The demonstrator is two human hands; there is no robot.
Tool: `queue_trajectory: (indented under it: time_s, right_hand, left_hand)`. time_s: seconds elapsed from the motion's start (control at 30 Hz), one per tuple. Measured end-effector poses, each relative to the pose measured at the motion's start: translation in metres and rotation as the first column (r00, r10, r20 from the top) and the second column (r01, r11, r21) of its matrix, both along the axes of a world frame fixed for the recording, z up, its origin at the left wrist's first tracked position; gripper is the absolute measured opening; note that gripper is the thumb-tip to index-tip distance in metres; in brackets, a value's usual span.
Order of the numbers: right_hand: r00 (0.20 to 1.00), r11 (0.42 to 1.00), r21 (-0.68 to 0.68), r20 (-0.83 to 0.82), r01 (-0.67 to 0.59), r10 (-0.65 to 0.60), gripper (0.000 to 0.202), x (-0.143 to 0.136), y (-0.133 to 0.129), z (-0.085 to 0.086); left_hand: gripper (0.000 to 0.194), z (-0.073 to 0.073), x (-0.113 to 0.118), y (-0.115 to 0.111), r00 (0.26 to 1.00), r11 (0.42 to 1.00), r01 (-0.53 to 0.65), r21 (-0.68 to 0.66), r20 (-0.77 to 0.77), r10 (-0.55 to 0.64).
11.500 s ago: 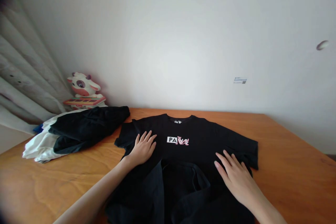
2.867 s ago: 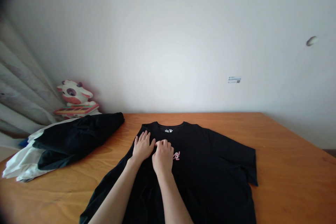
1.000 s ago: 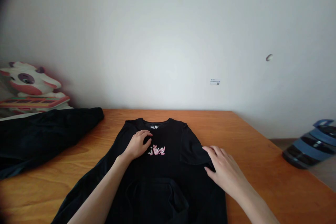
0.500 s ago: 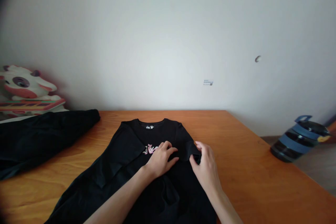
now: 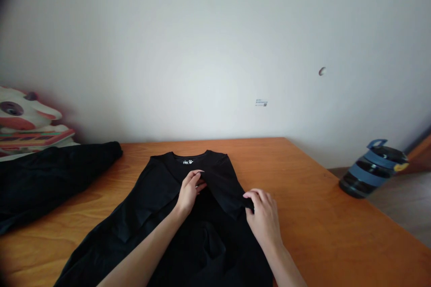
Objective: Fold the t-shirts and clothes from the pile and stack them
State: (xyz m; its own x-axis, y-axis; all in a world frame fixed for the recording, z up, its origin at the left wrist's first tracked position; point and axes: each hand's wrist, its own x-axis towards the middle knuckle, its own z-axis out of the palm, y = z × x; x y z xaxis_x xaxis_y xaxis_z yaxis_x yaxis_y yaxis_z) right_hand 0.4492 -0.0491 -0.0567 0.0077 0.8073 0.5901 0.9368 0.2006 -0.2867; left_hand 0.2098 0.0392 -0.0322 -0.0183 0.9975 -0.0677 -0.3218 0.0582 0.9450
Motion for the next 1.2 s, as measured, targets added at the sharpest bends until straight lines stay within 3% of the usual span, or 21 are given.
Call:
queue_trajectory:
  time_s: [0.13, 0.3, 0.47, 0.57, 0.73, 0.8, 0.87, 0.93, 1.03, 1.13, 1.2]
  right_hand:
    - [0.999, 0.998, -0.051, 0.033, -0.035, 0.037, 0.035, -0.001, -0.002, 0.006]
    - [0.999, 0.997, -0.052, 0.011, -0.051, 0.052, 0.03, 0.0, -0.002, 0.006]
    - [0.994, 0.997, 0.008, -0.081, -0.075, 0.076, 0.028, 0.007, -0.001, 0.004]
    - [0.989, 0.99, 0.032, 0.064, -0.137, 0.134, 0.036, 0.006, -0.003, 0.008]
    - [0.944, 0.957, 0.046, 0.183, -0.287, 0.274, 0.022, -0.001, -0.01, 0.019]
    - [0.938, 0.949, 0.038, 0.171, -0.313, 0.302, 0.018, -0.003, -0.012, 0.022]
    - [0.933, 0.943, 0.023, 0.157, -0.331, 0.324, 0.014, -0.003, -0.013, 0.025]
    - [0.931, 0.94, 0.003, 0.139, -0.341, 0.338, 0.015, -0.003, -0.014, 0.026]
    - [0.939, 0.943, 0.011, 0.091, -0.334, 0.332, 0.023, -0.002, -0.015, 0.026]
    - [0.958, 0.955, 0.074, 0.046, -0.287, 0.284, 0.015, -0.002, -0.011, 0.026]
    - [0.97, 0.965, 0.101, 0.019, -0.243, 0.242, 0.013, -0.004, -0.003, 0.029]
  left_hand:
    - [0.048, 0.006, -0.004, -0.002, 1.0, 0.992, 0.004, -0.123, -0.002, -0.004]
    - [0.039, 0.006, 0.001, -0.001, 0.997, 0.997, -0.068, -0.022, -0.026, 0.067]
    - [0.033, 0.001, -0.001, 0.004, 0.995, 0.98, -0.048, -0.191, 0.076, 0.064]
    - [0.033, -0.006, -0.002, 0.004, 0.996, 0.994, -0.078, -0.08, -0.049, 0.074]
    - [0.03, -0.02, -0.001, 0.006, 0.955, 0.984, -0.14, 0.108, -0.248, 0.163]
    - [0.028, -0.02, -0.002, 0.005, 0.916, 0.969, -0.186, 0.164, -0.327, 0.232]
    - [0.028, -0.017, -0.003, 0.002, 0.838, 0.933, -0.196, 0.301, -0.443, 0.318]
    - [0.029, -0.013, -0.003, -0.005, 0.74, 0.87, -0.108, 0.481, -0.546, 0.393]
    - [0.029, -0.005, -0.002, -0.017, 0.663, 0.751, 0.185, 0.634, -0.644, 0.381]
    - [0.028, -0.001, 0.0, -0.025, 0.59, 0.631, 0.488, 0.603, -0.761, 0.272]
    - [0.027, 0.001, 0.002, -0.027, 0.512, 0.553, 0.63, 0.546, -0.827, 0.232]
